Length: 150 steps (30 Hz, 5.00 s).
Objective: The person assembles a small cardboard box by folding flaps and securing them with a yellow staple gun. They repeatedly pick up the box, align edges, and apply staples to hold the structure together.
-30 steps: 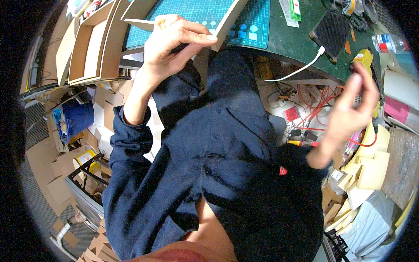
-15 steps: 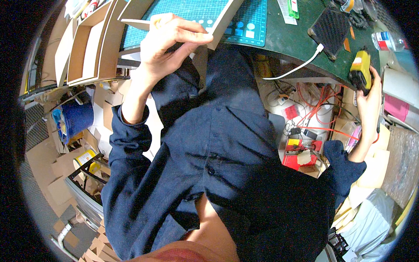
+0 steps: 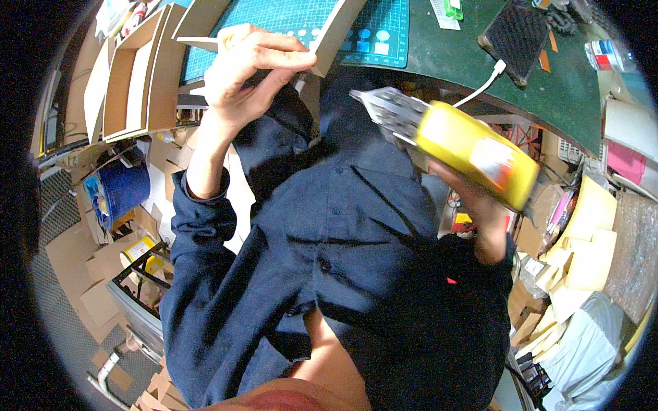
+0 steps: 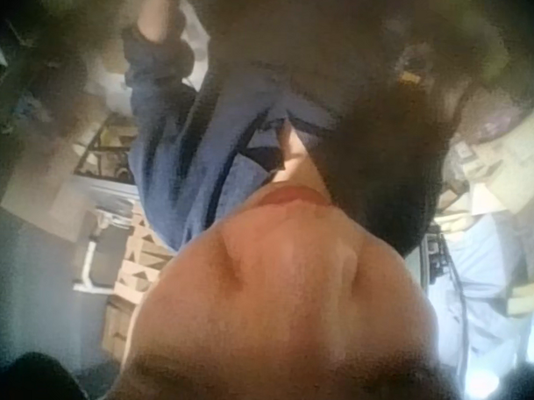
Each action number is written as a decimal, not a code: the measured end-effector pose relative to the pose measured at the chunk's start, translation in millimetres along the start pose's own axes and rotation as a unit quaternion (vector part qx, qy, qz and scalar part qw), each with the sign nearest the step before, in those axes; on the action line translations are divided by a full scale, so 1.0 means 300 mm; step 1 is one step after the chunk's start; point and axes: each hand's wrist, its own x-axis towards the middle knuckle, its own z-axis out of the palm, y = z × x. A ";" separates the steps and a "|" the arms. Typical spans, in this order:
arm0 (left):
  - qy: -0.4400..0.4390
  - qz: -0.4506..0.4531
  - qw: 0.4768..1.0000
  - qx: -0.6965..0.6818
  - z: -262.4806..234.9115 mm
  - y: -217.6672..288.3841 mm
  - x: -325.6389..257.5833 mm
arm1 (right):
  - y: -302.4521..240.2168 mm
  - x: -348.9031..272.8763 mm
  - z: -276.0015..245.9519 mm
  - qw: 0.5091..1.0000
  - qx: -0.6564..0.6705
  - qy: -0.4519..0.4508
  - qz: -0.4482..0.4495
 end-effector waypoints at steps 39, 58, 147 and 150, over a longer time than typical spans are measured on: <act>-0.013 -0.012 1.000 0.013 -0.012 0.013 0.000 | 0.025 0.199 0.238 0.976 -0.011 0.021 -0.218; -0.012 -0.011 1.000 0.003 -0.011 0.011 -0.002 | 0.030 0.190 0.253 0.985 0.138 -0.012 -0.104; -0.029 -0.064 0.998 0.004 -0.024 0.020 -0.005 | -0.037 0.188 0.224 0.974 0.136 0.022 -0.183; -0.024 -0.052 0.998 -0.006 -0.021 0.012 -0.005 | -0.031 0.193 0.227 0.971 0.117 0.020 -0.209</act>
